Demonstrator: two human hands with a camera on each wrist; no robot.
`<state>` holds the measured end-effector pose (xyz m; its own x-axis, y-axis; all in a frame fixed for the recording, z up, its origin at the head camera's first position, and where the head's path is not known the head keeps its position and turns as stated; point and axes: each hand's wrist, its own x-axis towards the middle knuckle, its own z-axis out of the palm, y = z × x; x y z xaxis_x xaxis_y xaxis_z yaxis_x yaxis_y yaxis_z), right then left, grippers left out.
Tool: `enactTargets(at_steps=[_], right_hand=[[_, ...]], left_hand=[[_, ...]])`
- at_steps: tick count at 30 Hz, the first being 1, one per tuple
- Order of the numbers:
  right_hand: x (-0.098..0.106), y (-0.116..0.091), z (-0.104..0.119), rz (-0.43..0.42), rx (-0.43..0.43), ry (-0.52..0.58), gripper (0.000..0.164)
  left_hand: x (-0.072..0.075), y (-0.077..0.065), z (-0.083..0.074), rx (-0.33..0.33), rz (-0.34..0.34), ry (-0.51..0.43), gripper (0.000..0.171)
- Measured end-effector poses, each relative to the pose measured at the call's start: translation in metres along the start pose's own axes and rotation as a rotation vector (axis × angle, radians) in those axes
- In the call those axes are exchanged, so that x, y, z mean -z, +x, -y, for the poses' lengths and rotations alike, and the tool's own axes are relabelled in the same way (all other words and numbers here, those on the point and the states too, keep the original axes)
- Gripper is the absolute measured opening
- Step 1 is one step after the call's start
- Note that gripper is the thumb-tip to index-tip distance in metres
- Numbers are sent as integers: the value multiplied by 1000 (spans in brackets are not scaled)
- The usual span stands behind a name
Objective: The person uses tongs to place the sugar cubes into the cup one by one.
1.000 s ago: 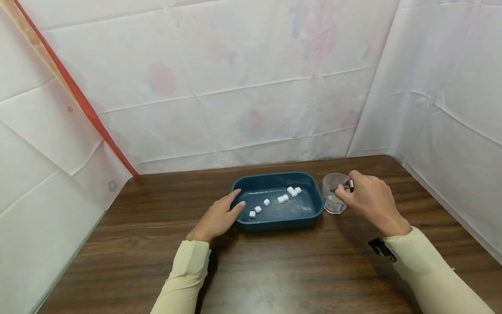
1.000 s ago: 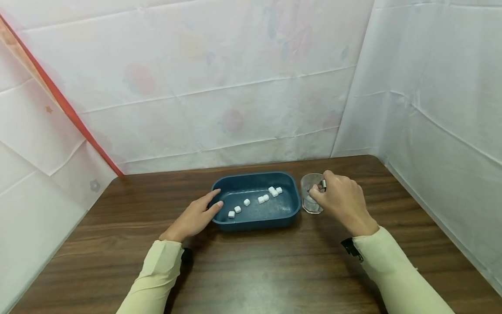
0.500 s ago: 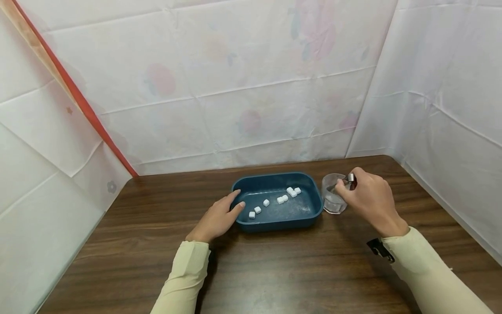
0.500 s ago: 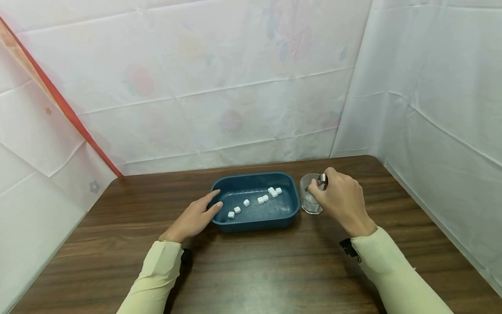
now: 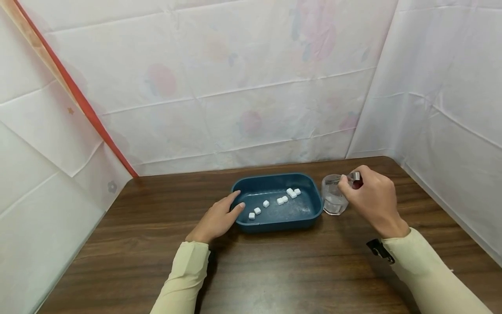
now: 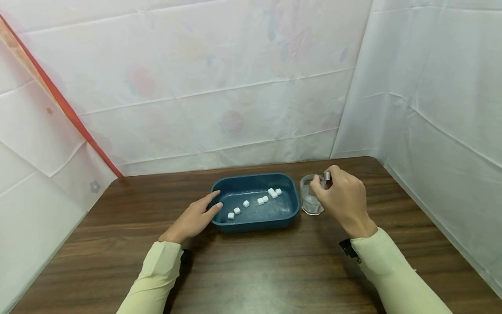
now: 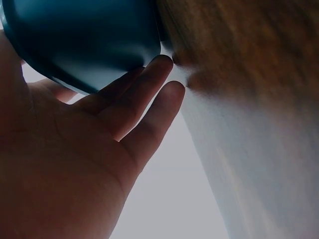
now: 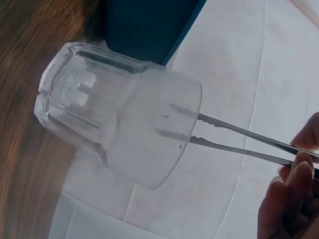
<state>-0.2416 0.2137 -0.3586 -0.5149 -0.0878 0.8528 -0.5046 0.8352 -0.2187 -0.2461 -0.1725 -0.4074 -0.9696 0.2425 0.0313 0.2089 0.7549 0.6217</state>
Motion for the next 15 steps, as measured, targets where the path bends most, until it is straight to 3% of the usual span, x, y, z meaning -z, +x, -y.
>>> enactTargets(at_steps=[6, 15], right_hand=[[-3, -2, -1, -102, 8, 17, 19], [-6, -4, 4, -81, 20, 22, 23]], left_hand=[[-1, -1, 0, -7, -4, -7, 62], [0, 0, -1, -9, -3, -16, 61]])
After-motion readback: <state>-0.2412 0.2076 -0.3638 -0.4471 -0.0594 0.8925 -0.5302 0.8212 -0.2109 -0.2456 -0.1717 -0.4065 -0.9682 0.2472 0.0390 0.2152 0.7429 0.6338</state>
